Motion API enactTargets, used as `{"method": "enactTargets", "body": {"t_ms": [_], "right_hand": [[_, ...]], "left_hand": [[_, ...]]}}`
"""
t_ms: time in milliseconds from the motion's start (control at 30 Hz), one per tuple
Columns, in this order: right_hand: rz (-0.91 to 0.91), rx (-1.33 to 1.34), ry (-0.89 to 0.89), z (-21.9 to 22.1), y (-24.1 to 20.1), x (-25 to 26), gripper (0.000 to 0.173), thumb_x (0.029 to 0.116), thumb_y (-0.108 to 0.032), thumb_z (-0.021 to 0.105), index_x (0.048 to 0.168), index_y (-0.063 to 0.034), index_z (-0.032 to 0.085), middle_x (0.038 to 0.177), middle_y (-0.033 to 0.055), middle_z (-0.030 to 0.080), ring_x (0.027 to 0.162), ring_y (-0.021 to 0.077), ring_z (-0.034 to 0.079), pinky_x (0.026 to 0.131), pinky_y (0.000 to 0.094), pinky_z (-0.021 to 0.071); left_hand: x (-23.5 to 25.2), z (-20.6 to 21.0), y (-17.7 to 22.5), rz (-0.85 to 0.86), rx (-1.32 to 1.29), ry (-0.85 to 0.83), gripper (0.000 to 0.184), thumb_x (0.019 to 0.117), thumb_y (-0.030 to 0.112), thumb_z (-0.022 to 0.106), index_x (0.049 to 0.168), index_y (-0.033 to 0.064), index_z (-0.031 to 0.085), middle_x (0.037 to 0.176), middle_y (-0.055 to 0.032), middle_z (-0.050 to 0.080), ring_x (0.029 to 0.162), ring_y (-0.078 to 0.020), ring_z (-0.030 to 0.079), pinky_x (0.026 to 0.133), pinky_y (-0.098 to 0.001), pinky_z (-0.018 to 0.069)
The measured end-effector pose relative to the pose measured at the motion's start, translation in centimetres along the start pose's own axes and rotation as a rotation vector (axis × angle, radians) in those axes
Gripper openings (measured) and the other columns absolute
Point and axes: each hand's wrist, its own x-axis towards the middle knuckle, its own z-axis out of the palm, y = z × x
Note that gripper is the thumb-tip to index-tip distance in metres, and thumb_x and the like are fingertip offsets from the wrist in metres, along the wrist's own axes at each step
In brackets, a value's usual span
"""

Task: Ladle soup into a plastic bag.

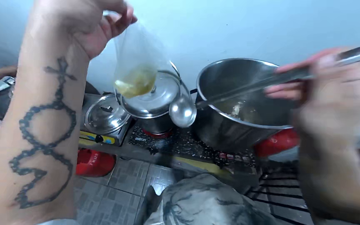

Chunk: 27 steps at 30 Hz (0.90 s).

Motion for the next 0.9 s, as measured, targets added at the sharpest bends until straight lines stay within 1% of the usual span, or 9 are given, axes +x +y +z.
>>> {"method": "enactTargets", "body": {"t_ms": [133, 200, 300, 467, 667, 733, 800, 833, 900], "right_hand": [[0.35, -0.248, -0.287, 9.1, 6.1, -4.5, 0.032, 0.1122, -0.021, 0.041, 0.121, 0.0037, 0.06, 0.107, 0.0117, 0.072, 0.08, 0.0151, 0.073, 0.077, 0.0355, 0.0627], [0.558, -0.358, -0.382, 12.6, 10.0, -5.2, 0.032, 0.1125, -0.02, 0.041, 0.12, 0.0035, 0.062, 0.108, 0.0154, 0.071, 0.084, 0.0212, 0.072, 0.083, 0.041, 0.0596], [0.769, -0.466, -0.45, 15.2, 14.7, -5.6, 0.037, 0.1136, -0.022, 0.037, 0.124, 0.0026, 0.062, 0.114, 0.0171, 0.07, 0.094, 0.025, 0.071, 0.09, 0.0433, 0.0555], [0.932, -0.405, -0.349, 15.5, 18.6, -6.6, 0.04, 0.114, -0.022, 0.034, 0.132, 0.0044, 0.058, 0.126, 0.0203, 0.066, 0.105, 0.0271, 0.069, 0.094, 0.0429, 0.054], [0.832, -0.515, -0.318, 15.4, 19.6, -9.1, 0.044, 0.1143, -0.027, 0.033, 0.135, 0.0045, 0.055, 0.123, 0.0223, 0.066, 0.098, 0.0289, 0.069, 0.089, 0.0464, 0.0547], [0.721, -0.711, -0.344, 15.1, 17.0, -10.1, 0.051, 0.1112, -0.028, 0.045, 0.147, 0.0085, 0.045, 0.135, 0.034, 0.058, 0.123, 0.046, 0.061, 0.106, 0.0594, 0.0447], [0.532, -0.665, -0.396, 16.0, 12.5, -11.8, 0.074, 0.1048, -0.025, 0.059, 0.157, 0.0115, 0.021, 0.148, 0.0417, 0.042, 0.133, 0.0557, 0.049, 0.112, 0.0647, 0.037], [0.416, -0.525, -0.454, 17.3, 9.8, -12.8, 0.079, 0.1003, -0.023, 0.066, 0.157, 0.012, 0.023, 0.145, 0.0412, 0.044, 0.124, 0.0542, 0.055, 0.104, 0.0636, 0.0448], [0.212, -0.173, -0.712, 21.5, 4.7, -15.1, 0.087, 0.0898, -0.026, 0.077, 0.155, 0.0081, 0.03, 0.142, 0.0307, 0.053, 0.101, 0.0328, 0.07, 0.081, 0.046, 0.0605]], "left_hand": [[-4.5, -5.9, -2.3, -0.216, 0.175, 0.008, 0.016, 0.1005, 0.0, 0.052, 0.111, 0.0121, 0.052, 0.085, 0.0085, 0.062, 0.074, 0.0004, 0.064, 0.078, -0.0175, 0.0568], [-7.1, -8.6, -3.6, -0.254, 0.147, 0.032, 0.029, 0.0984, -0.005, 0.053, 0.123, 0.0098, 0.049, 0.088, 0.0058, 0.062, 0.073, -0.0007, 0.065, 0.075, -0.0185, 0.0585], [-10.7, -12.2, -5.1, -0.292, 0.118, 0.023, 0.038, 0.0949, -0.011, 0.052, 0.127, 0.009, 0.048, 0.093, 0.0024, 0.063, 0.074, -0.0026, 0.065, 0.073, -0.0202, 0.0587], [-14.8, -15.6, -6.1, -0.363, 0.056, 0.079, 0.055, 0.0905, -0.019, 0.052, 0.138, 0.007, 0.043, 0.099, -0.0017, 0.064, 0.075, -0.0049, 0.066, 0.07, -0.0204, 0.059], [-18.8, -18.0, -5.7, -0.389, -0.034, 0.138, 0.072, 0.086, -0.02, 0.058, 0.149, 0.0042, 0.034, 0.111, -0.0084, 0.062, 0.077, -0.0082, 0.067, 0.072, -0.0224, 0.0602], [-20.1, -18.2, -5.3, -0.397, -0.037, 0.184, 0.073, 0.0863, -0.02, 0.059, 0.15, 0.0038, 0.033, 0.113, -0.0087, 0.062, 0.078, -0.0074, 0.068, 0.073, -0.0214, 0.0604], [-21.6, -18.1, -5.0, -0.4, -0.045, 0.258, 0.07, 0.0858, -0.021, 0.06, 0.147, 0.0041, 0.035, 0.111, -0.0089, 0.062, 0.078, -0.0079, 0.068, 0.073, -0.0213, 0.0604], [-22.3, -18.0, -4.8, -0.402, -0.056, 0.3, 0.073, 0.0858, -0.021, 0.06, 0.149, 0.0039, 0.034, 0.113, -0.0098, 0.061, 0.078, -0.0087, 0.068, 0.073, -0.0217, 0.0605], [-23.6, -17.4, -4.7, -0.402, -0.083, 0.384, 0.075, 0.0855, -0.021, 0.061, 0.151, 0.0031, 0.032, 0.115, -0.0117, 0.06, 0.079, -0.0097, 0.068, 0.073, -0.0224, 0.0608]]}}
